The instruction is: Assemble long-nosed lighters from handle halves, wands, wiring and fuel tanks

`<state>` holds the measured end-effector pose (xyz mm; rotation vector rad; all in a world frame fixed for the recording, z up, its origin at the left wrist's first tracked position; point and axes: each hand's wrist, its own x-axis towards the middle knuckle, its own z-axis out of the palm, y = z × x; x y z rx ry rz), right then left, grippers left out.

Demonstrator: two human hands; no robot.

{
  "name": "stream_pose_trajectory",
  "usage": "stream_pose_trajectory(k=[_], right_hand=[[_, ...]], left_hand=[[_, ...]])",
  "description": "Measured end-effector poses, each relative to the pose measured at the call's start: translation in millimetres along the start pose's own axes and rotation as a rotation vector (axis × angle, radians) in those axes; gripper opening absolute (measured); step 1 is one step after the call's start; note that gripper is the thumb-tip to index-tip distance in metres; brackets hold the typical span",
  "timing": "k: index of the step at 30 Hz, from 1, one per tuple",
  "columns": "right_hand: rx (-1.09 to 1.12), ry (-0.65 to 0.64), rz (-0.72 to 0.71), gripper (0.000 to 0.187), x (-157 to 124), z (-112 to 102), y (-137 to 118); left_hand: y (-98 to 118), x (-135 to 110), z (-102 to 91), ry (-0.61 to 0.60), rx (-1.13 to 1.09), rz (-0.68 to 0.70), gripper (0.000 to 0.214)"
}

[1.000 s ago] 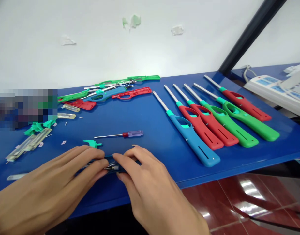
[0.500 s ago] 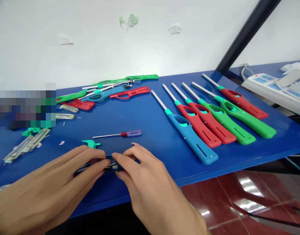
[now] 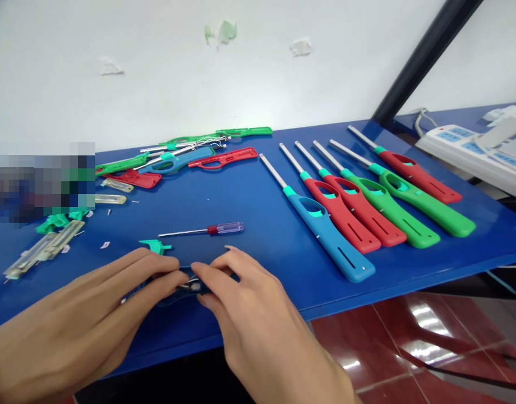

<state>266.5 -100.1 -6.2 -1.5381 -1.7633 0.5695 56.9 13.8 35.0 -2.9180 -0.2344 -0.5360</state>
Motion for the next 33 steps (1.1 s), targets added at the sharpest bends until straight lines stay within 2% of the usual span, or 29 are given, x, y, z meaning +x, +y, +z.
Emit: stream_pose_trajectory(k=[2,3,8,12,18,23,26,33], right_hand=[[-0.01,0.008,0.002,0.037,0.7,-0.2,-0.7],[-0.014,0.013,0.001,0.037,1.1,-0.2,-1.1],[-0.001,0.133,0.023,0.023,2.5,0.5,-3.5],[0.07,0.203,0.006,0.008,4.1,1.1,-3.8],[0.133,0.206,0.028,0.011,6.9,1.0,-5.2],[0.06,0.223,0.009,0.011,6.8,0.5,-5.7],[0.048,0.225,0.018,0.012,6.8,0.4,-6.2],[0.07,0.204,0.024,0.013,5.8,1.3,-6.4]], left_hand=[[-4.8,-4.7,-0.4,0.011,0.062,0.096,0.04],[-7.1,-7.2,-0.5,0.008,0.051,0.097,0.039],[-7.4,-15.1,2.1,0.005,-0.152,-0.095,0.047],[1.7,-14.9,6.2,-0.001,-0.217,-0.158,0.047],[12.7,-12.0,8.0,0.021,-0.329,-0.294,0.026],[19.1,-6.3,9.1,0.096,-0.439,-0.428,0.014],[20.6,-4.6,11.3,0.16,-0.449,-0.449,0.013],[20.0,-3.1,11.9,0.218,-0.446,-0.484,0.013]])
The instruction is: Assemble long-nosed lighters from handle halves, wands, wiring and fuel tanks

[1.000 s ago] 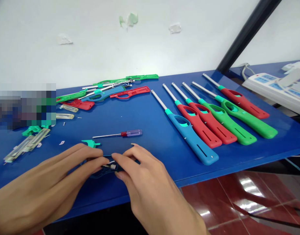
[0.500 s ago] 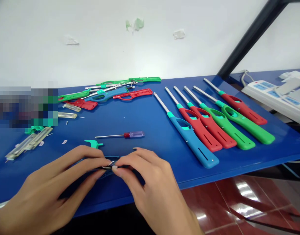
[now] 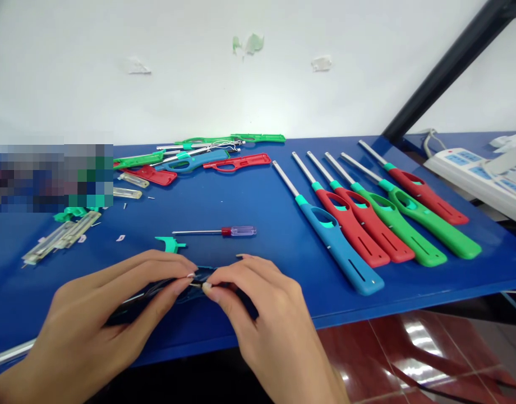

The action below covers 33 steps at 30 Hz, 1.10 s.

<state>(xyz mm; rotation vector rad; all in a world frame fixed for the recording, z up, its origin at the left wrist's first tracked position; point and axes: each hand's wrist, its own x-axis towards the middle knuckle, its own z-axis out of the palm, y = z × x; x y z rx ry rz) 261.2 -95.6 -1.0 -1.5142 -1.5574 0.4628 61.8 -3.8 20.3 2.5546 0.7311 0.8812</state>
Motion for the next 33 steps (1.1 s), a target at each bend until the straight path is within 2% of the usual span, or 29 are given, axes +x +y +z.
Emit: stream_pose_trajectory(k=[7,19,25,33], right_hand=[[-0.009,0.002,0.003,0.014,0.1,-0.9,0.5],[-0.001,0.015,-0.002,0.013,-1.2,-0.9,0.1],[0.015,0.009,0.006,0.014,-0.9,-0.3,0.2],[0.038,-0.016,0.008,0.015,-2.4,0.6,-0.9]], left_hand=[[-1.7,-2.6,0.7,0.037,0.038,-0.019,0.01],[-1.7,-0.6,0.8,-0.015,-0.025,0.031,0.019],[-0.8,-0.3,-0.5,-0.062,-0.062,0.0,0.021],[-2.9,0.4,0.8,-0.009,-0.006,-0.041,0.014]])
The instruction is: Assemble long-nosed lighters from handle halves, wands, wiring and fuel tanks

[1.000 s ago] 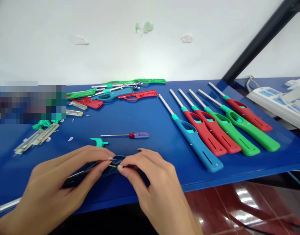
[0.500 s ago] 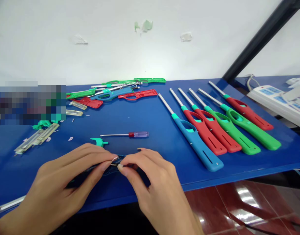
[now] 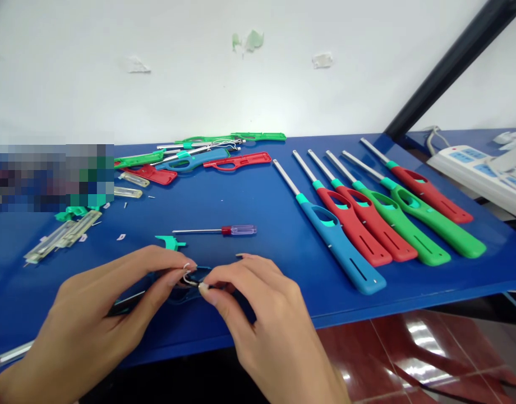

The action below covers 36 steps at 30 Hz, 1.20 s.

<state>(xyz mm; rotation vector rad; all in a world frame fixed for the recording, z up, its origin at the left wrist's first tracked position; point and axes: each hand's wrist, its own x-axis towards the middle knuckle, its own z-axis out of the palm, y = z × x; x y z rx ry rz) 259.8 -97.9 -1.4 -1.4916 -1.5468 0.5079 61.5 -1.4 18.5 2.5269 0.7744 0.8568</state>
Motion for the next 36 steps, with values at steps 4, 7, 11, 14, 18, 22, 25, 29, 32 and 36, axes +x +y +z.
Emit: stream_pose_trajectory(k=[4,7,11,14,18,22,25,29,32,36], right_hand=[[0.0,-0.005,0.007,0.016,-0.6,-0.3,0.2],[0.004,0.0,-0.01,0.015,-0.6,-0.3,0.5],[0.021,0.008,-0.023,0.012,-0.5,0.5,0.5],[0.011,0.022,-0.028,0.012,-0.2,1.5,0.4],[-0.006,0.039,-0.029,0.012,-0.4,2.3,0.8],[-0.028,0.045,-0.019,0.013,-1.6,1.9,1.5],[-0.034,0.047,-0.022,0.013,-1.7,1.5,2.0],[-0.033,0.049,-0.02,0.014,-0.5,1.4,2.4],[-0.033,0.048,-0.02,0.014,-0.6,1.3,2.5],[-0.041,0.06,-0.02,0.014,-1.8,0.6,2.2]], left_hand=[[-0.7,-1.8,0.5,0.027,0.027,-0.016,0.012],[-2.1,-3.9,1.3,0.026,0.055,-0.012,0.011],[-4.8,-6.4,2.3,0.034,0.1,0.014,0.011],[-5.0,-6.4,1.9,0.025,0.08,0.046,0.012],[-3.2,-3.1,1.0,-0.012,0.033,0.061,0.014],[-2.3,-1.2,-0.2,-0.042,0.032,0.075,0.017],[-3.3,-3.1,-0.8,-0.033,0.041,0.096,0.016],[-4.6,-5.5,-0.5,0.009,0.044,0.111,0.018],[-3.2,-5.5,-0.3,0.027,0.029,0.119,0.022],[-0.4,-5.4,-0.5,0.016,0.016,0.11,0.019]])
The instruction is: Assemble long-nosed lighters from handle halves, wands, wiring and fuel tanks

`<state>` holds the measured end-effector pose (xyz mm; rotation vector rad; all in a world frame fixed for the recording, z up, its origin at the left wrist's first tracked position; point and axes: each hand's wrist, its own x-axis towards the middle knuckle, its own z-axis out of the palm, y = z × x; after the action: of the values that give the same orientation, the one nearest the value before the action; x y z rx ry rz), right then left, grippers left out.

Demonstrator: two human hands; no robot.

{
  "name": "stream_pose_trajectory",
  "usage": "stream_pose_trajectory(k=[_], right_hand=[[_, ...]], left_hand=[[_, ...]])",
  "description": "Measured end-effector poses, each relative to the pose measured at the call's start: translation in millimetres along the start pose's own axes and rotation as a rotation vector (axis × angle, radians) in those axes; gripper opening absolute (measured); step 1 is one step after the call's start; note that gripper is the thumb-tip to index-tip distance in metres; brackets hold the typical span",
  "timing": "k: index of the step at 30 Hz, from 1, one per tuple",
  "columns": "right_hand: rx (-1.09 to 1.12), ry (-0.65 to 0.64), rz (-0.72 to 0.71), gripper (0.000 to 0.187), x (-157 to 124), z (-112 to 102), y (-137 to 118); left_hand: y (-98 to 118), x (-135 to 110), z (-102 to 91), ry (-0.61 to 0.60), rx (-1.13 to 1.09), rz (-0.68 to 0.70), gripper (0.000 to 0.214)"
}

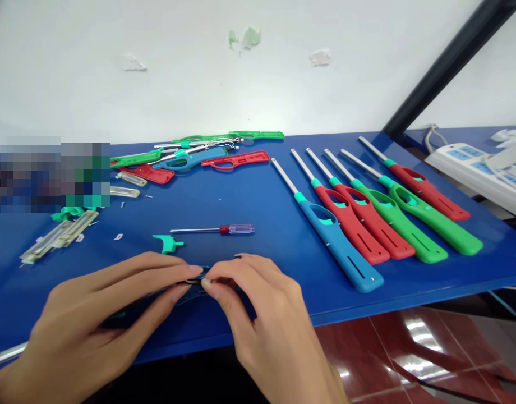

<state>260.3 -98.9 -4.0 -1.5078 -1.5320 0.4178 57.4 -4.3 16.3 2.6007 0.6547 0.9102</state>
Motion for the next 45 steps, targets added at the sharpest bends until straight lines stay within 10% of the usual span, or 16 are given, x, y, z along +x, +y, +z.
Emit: stream_pose_trajectory(k=[45], right_hand=[[0.121,0.016,0.075,0.01,5.2,-7.4,-7.7]], left_hand=[[-1.1,-2.9,-5.3,-0.02,0.013,0.043,0.037]])
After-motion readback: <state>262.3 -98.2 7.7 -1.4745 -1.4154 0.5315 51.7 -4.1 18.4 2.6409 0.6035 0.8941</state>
